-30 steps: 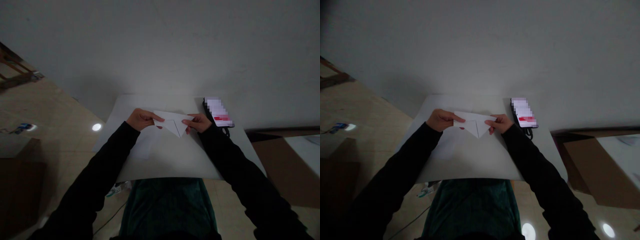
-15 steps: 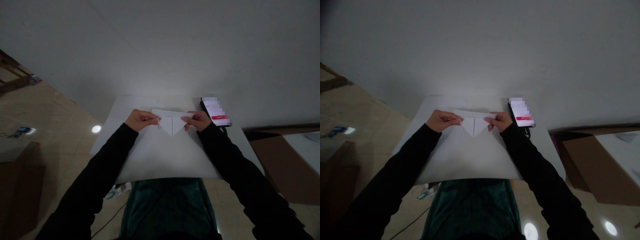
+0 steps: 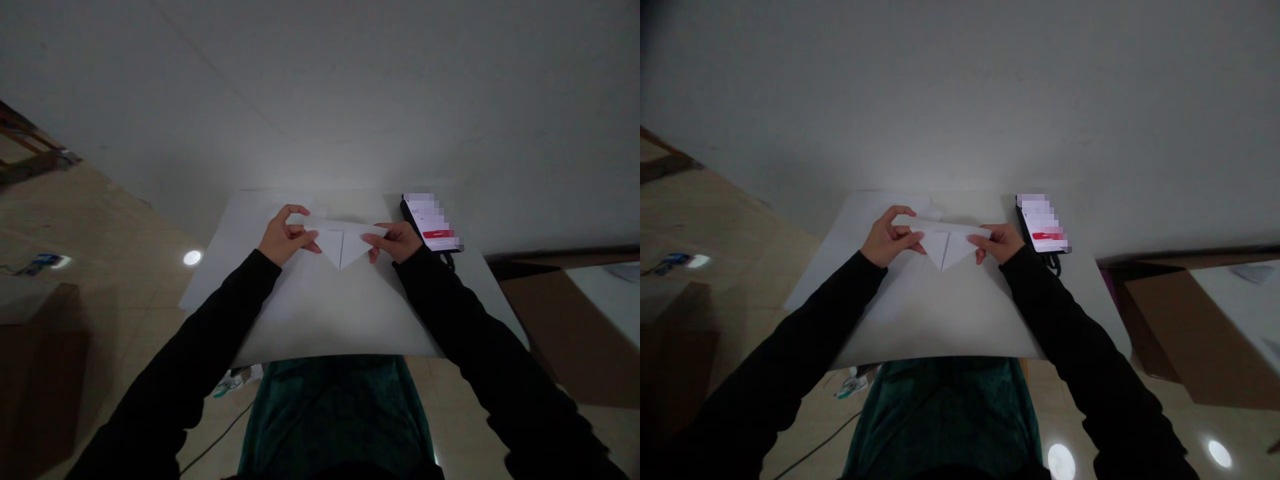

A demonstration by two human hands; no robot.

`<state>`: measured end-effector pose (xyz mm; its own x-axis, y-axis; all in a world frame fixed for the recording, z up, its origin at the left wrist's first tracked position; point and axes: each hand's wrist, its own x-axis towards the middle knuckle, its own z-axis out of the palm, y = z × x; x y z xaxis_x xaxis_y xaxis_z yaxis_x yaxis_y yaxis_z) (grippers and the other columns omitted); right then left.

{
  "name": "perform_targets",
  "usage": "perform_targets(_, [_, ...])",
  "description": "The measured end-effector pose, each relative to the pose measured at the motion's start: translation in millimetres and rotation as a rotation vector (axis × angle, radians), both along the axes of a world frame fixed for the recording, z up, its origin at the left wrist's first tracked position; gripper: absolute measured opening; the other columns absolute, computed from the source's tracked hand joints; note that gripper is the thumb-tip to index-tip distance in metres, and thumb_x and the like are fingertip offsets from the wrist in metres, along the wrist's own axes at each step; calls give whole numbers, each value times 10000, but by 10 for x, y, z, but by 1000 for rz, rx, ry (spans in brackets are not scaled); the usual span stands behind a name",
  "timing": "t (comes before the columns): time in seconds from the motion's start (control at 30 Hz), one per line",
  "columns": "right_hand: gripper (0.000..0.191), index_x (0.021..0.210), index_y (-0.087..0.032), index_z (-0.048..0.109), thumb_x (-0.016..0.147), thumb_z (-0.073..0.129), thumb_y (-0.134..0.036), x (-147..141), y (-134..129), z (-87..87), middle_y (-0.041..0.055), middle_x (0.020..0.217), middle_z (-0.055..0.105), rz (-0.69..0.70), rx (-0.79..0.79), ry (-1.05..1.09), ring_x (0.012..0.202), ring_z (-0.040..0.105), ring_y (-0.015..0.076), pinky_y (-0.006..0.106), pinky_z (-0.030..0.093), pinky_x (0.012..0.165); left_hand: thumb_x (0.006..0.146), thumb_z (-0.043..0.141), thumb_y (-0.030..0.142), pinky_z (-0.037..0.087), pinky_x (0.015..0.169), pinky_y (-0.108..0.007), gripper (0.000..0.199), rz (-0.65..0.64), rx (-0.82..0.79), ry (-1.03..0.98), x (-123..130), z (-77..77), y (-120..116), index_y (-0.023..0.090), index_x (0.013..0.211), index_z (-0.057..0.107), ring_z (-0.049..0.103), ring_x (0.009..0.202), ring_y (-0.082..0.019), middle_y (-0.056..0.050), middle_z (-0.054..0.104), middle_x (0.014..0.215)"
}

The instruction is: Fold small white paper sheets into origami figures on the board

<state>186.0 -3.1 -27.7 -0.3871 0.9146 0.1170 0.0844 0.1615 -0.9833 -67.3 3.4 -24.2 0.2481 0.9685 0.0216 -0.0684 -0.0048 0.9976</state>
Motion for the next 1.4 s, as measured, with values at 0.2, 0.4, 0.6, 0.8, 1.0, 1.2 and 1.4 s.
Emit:
perform_targets(0.2, [403,899,-214,573,656,746,-485,-46,41,-112,-122,428,443,-40,-158,190,365,483,87,257,477,394,677,683,279,510,412,-243,351,-26,-85,12,62,-105,-19,175,909,442,605,390,-152,42,596,491])
perform_targets(0.4, [608,1175,-340,309,719,684,-486,-96,5,-129,-168,459,389,-202,-123,227,286,400,66,203,342,305,760,621,260,550,576,-252,255,11,95,-32,120,-183,-30,211,831,382,644,534,-113,59,590,600])
perform_targets(0.6, [433,1022,-330,339,769,617,-543,-71,-51,31,-144,477,443,-320,-54,115,252,353,55,196,244,276,758,548,189,491,573,-202,65,-7,81,-19,149,-182,-5,147,716,574,573,526,-69,30,541,569])
perform_targets(0.8, [264,781,-252,491,746,705,-402,-11,-100,149,-44,576,605,-305,63,67,392,574,124,269,451,350,679,534,156,485,533,-198,76,23,-100,-116,192,-148,-33,151,629,591,485,388,-51,61,458,425])
perform_targets(1.0, [194,784,-192,684,661,783,-304,-32,-110,126,17,630,691,-279,89,106,620,703,196,386,629,645,577,452,158,375,336,-195,143,124,-101,-206,135,-68,-8,146,489,565,447,348,-79,19,459,426])
perform_targets(1.2, [201,816,-190,714,640,797,-240,-7,-60,96,33,700,725,-351,92,144,696,724,216,419,634,746,564,635,91,575,708,-294,155,150,-15,-234,103,-79,16,145,705,674,670,633,-141,-8,676,671])
perform_targets(1.4, [177,698,-189,678,636,802,-299,-93,-13,0,23,688,711,-430,56,252,719,727,232,425,650,696,631,811,280,556,885,-368,328,189,67,-100,127,-203,-2,112,891,701,718,807,-200,-89,740,820])
